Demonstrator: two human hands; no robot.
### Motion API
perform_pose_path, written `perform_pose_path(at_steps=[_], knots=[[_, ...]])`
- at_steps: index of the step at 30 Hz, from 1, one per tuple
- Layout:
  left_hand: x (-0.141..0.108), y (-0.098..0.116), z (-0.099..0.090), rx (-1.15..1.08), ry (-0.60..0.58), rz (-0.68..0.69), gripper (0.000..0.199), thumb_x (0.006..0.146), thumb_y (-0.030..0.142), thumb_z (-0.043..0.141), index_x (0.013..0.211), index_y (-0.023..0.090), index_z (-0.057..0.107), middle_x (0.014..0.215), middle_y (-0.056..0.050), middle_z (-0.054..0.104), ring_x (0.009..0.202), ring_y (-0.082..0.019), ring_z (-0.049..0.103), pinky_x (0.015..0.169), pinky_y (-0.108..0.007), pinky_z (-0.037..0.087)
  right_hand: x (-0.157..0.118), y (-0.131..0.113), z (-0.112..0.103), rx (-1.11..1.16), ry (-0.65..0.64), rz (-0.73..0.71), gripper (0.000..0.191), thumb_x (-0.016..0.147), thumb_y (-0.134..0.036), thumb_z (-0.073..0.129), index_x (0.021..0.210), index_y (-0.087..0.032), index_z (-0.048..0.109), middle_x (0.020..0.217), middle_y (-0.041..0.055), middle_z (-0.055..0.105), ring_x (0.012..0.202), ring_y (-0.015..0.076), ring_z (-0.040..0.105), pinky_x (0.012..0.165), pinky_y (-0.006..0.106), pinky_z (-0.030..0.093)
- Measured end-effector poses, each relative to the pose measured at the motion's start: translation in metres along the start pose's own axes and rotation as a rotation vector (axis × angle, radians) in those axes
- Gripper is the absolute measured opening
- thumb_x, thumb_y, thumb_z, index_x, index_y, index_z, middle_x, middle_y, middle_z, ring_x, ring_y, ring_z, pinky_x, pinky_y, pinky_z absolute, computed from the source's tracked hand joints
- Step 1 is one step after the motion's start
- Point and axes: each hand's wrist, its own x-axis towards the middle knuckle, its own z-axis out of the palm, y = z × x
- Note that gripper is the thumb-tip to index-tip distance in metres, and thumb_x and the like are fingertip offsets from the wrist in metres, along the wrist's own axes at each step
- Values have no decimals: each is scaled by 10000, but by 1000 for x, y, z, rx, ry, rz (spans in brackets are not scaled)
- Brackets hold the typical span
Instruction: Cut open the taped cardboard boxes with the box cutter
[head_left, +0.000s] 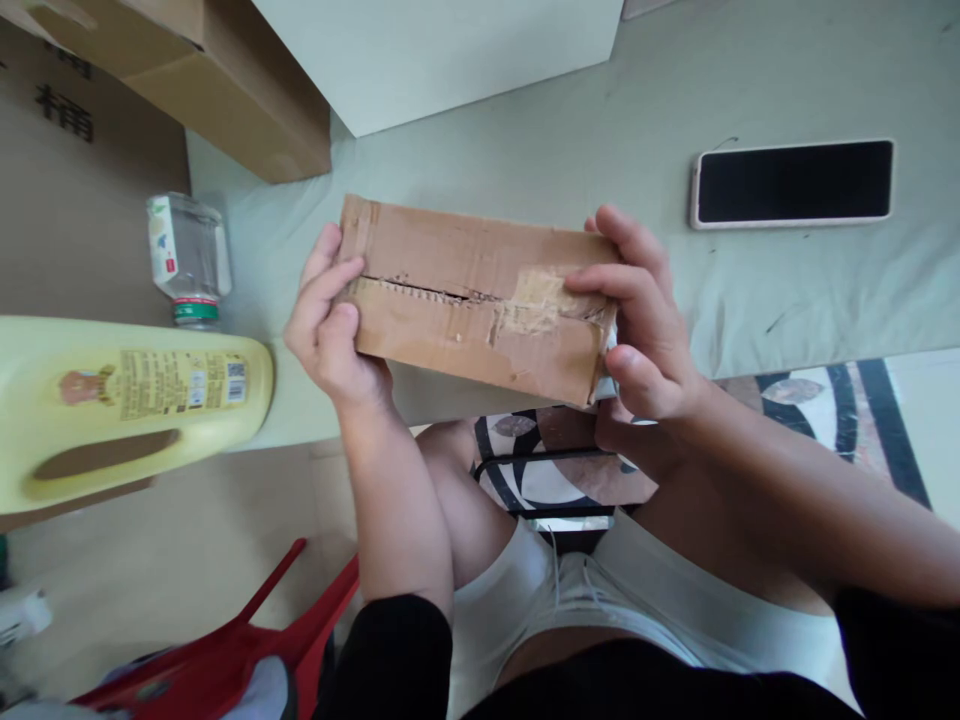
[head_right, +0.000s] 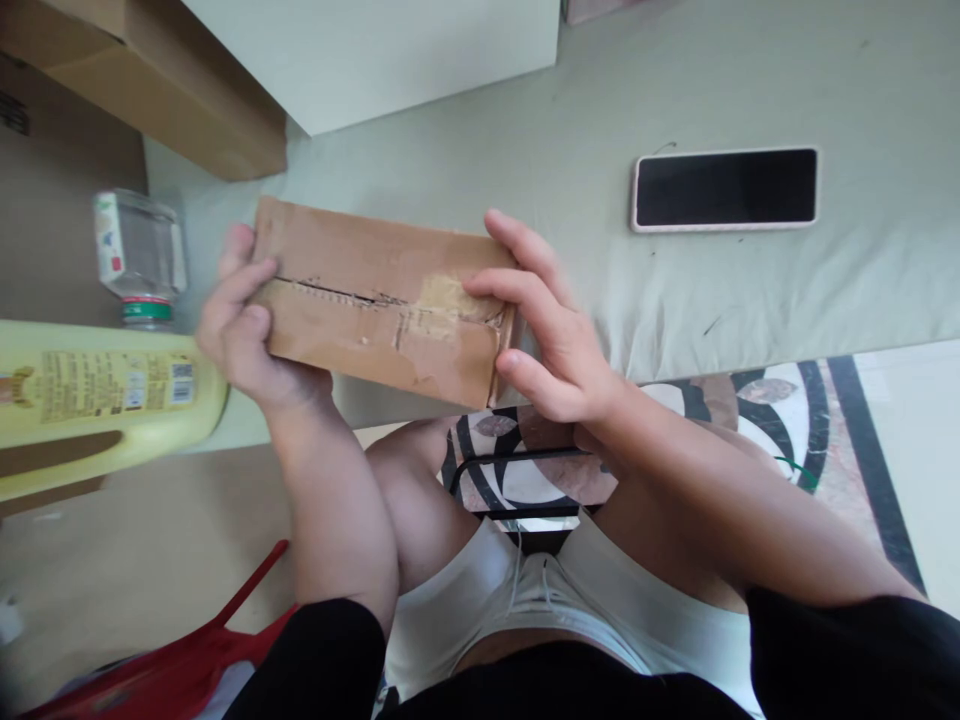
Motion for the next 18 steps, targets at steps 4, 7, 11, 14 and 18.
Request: perform_pose_path(at_steps=[4,7,11,14,18], knots=[[-1,3,2,19,33,36,369,756,180,463,922,136,790,1215,-75,729,1248,-245,630,1212,-486,356,0,1,0,-29,-14,0,545,944,-593,392,1384,-280,468,1600,42,310,1524,289,300,1286,547,259],[-1,4,2,14,45,49,393,752,133,435,907,133,796,1183,-68,754,1204,-226,658,1170,-454,398,-1,4,-1,-28,-3,58,624,941,-678,346,1450,-317,353,1629,26,266,1561,291,241,1277,572,272],[3,2,-1,-40,174,-26,367,760,191,424,834,144,781,1115,-76,771,1219,-229,651,1150,-441,427,-3,12,-1,4,47,201,695,921,-739,364,1479,-327,311,1644,51,269,1525,282,334,1244,539,355],[9,-2,-7,-154,347,-130,307,710,250,455,754,160,746,1054,-90,768,1254,-236,619,1139,-419,450,-4,19,-1,37,78,319,660,950,-680,401,1484,-296,339,1585,86,396,1416,253,492,1159,472,461],[10,-4,-10,-249,448,-228,290,677,254,452,776,165,710,1027,-74,746,1185,-230,634,1115,-402,471,-1,17,1,68,-180,459,586,994,-629,346,1271,-175,592,1122,108,714,1025,238,693,934,422,572]])
